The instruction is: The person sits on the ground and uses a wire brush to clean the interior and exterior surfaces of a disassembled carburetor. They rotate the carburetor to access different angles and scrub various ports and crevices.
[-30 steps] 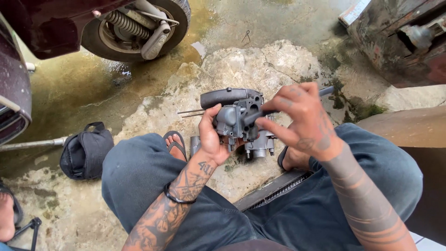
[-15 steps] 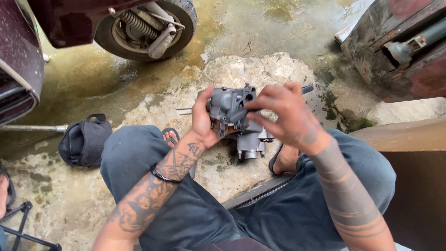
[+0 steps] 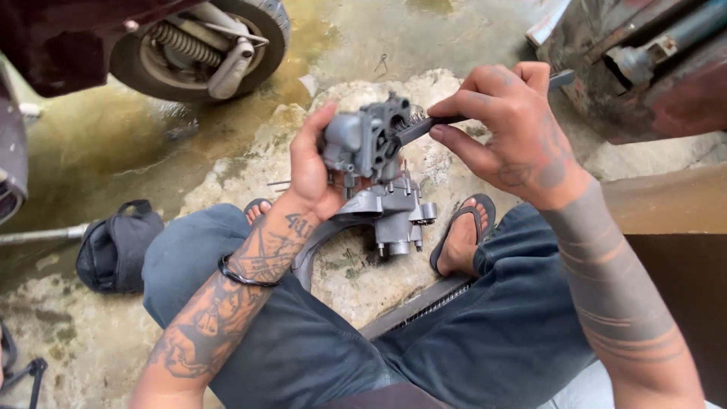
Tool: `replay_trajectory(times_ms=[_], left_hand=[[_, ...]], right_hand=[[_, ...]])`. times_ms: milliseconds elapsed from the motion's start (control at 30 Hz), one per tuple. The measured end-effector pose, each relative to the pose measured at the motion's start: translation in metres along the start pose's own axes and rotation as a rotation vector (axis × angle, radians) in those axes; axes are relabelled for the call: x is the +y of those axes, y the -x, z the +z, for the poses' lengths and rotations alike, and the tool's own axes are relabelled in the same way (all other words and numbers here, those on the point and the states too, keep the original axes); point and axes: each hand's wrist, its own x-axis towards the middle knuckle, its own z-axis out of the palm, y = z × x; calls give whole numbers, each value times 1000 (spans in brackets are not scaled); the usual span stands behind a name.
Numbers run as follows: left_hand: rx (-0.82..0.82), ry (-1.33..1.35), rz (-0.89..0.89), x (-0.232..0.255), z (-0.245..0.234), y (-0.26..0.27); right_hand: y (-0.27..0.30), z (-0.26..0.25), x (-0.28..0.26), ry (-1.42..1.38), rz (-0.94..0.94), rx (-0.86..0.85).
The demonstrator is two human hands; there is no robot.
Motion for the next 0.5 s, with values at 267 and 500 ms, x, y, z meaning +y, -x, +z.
replay_trajectory(times_ms=[267, 500], left_hand=[[210, 136, -71, -15, -22, -27], [92, 284, -43, -20, -40, -23]], right_hand=[[-30, 19, -11, -275, 22, -207], [-37, 32, -4, -218, 110, -214]])
